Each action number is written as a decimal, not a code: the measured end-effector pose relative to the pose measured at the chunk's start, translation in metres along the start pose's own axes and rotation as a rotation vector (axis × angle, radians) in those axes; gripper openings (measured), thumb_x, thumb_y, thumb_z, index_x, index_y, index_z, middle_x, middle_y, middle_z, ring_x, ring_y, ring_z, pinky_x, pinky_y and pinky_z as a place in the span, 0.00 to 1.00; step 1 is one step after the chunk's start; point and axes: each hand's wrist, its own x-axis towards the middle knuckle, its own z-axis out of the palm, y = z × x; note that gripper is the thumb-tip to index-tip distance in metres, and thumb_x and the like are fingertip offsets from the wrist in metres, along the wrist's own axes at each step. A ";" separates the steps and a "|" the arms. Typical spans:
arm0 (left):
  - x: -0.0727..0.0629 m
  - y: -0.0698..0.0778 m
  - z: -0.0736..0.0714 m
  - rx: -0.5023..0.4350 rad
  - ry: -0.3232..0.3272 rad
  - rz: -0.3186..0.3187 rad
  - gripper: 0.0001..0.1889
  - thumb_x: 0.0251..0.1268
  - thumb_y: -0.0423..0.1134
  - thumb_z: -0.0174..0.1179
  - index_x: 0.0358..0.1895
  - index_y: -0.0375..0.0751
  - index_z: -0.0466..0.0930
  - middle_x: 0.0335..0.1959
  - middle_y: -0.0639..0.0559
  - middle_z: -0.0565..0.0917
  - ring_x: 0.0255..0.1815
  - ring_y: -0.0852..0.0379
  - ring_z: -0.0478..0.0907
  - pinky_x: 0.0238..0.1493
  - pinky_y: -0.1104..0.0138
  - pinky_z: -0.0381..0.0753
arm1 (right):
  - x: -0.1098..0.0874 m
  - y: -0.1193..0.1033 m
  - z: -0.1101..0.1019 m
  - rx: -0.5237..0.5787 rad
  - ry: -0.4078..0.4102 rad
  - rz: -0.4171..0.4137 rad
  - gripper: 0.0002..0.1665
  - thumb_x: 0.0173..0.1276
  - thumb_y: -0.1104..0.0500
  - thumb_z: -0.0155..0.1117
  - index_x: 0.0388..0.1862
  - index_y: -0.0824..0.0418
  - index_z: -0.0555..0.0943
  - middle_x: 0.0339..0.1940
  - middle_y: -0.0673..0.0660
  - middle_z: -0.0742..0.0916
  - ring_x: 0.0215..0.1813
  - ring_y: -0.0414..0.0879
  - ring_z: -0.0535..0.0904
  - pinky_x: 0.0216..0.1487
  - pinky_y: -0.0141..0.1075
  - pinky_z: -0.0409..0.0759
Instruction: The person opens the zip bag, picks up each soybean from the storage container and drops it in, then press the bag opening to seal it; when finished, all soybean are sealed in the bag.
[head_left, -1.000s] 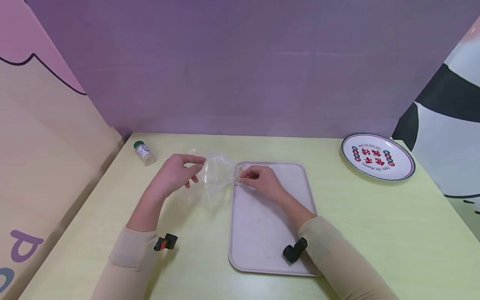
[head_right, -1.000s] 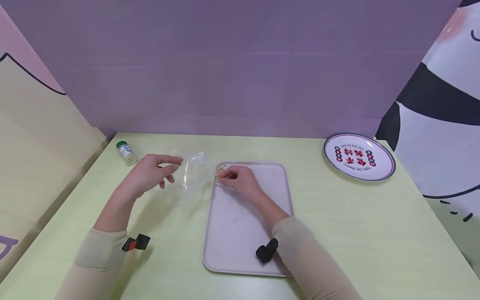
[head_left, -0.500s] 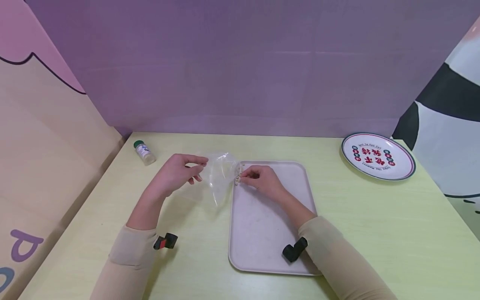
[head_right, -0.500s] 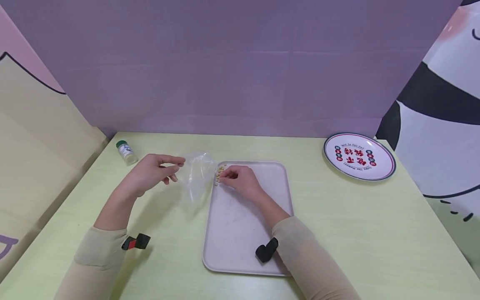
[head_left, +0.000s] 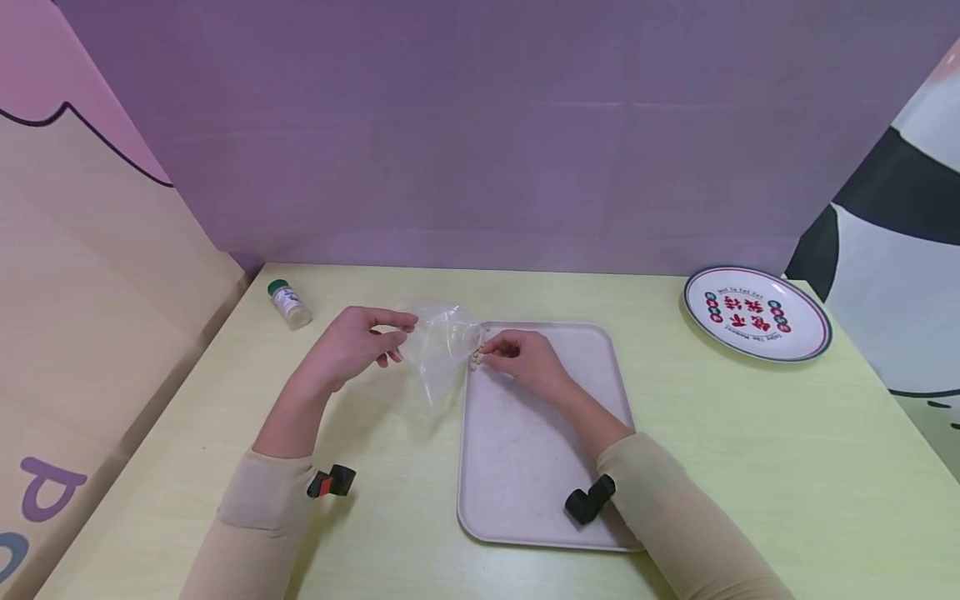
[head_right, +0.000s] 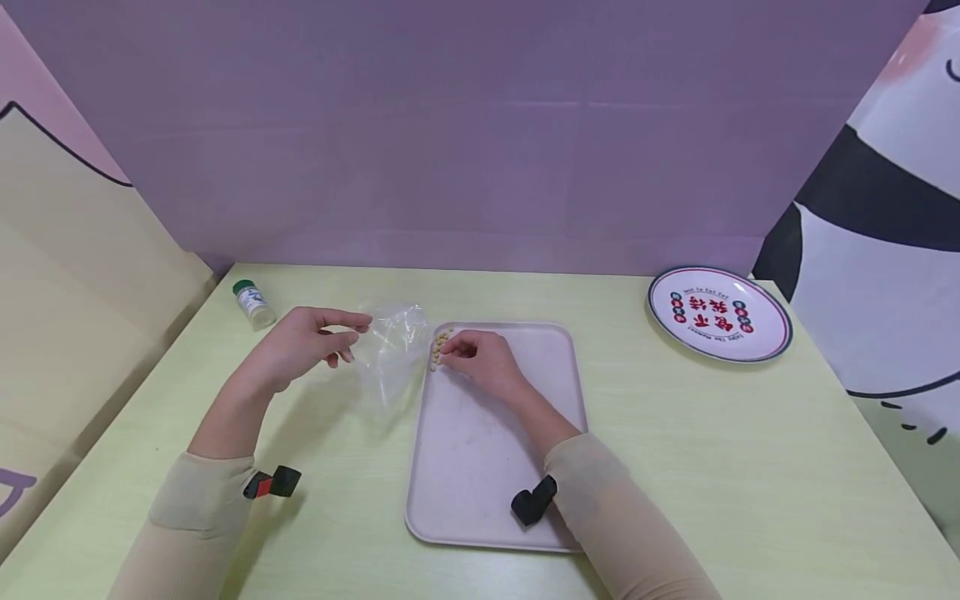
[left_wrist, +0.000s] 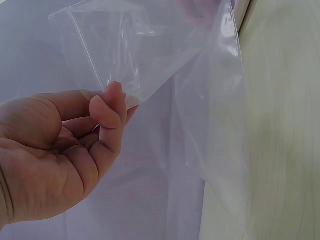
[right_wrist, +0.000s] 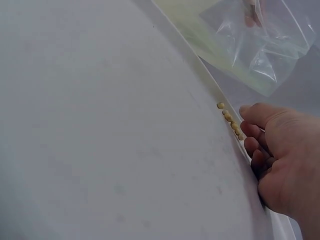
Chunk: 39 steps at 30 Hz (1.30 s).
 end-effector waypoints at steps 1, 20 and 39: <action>0.000 0.000 0.000 0.000 -0.002 -0.001 0.17 0.75 0.31 0.55 0.63 0.35 0.81 0.60 0.38 0.81 0.42 0.34 0.82 0.43 0.57 0.81 | 0.000 0.000 0.000 -0.008 0.002 -0.006 0.06 0.65 0.64 0.73 0.41 0.62 0.88 0.32 0.51 0.85 0.38 0.45 0.77 0.37 0.33 0.76; 0.002 0.000 0.002 0.017 -0.013 0.001 0.17 0.73 0.30 0.56 0.61 0.37 0.82 0.59 0.38 0.82 0.41 0.36 0.82 0.38 0.63 0.81 | 0.002 -0.004 0.013 -0.080 0.062 -0.010 0.06 0.60 0.64 0.77 0.37 0.62 0.89 0.32 0.51 0.86 0.39 0.45 0.80 0.46 0.36 0.77; 0.000 0.000 0.003 0.000 -0.031 -0.008 0.18 0.73 0.31 0.57 0.62 0.35 0.81 0.59 0.39 0.82 0.35 0.47 0.83 0.39 0.65 0.81 | 0.001 -0.005 0.013 -0.089 0.024 -0.001 0.04 0.63 0.64 0.75 0.37 0.62 0.89 0.33 0.52 0.85 0.40 0.45 0.78 0.45 0.36 0.76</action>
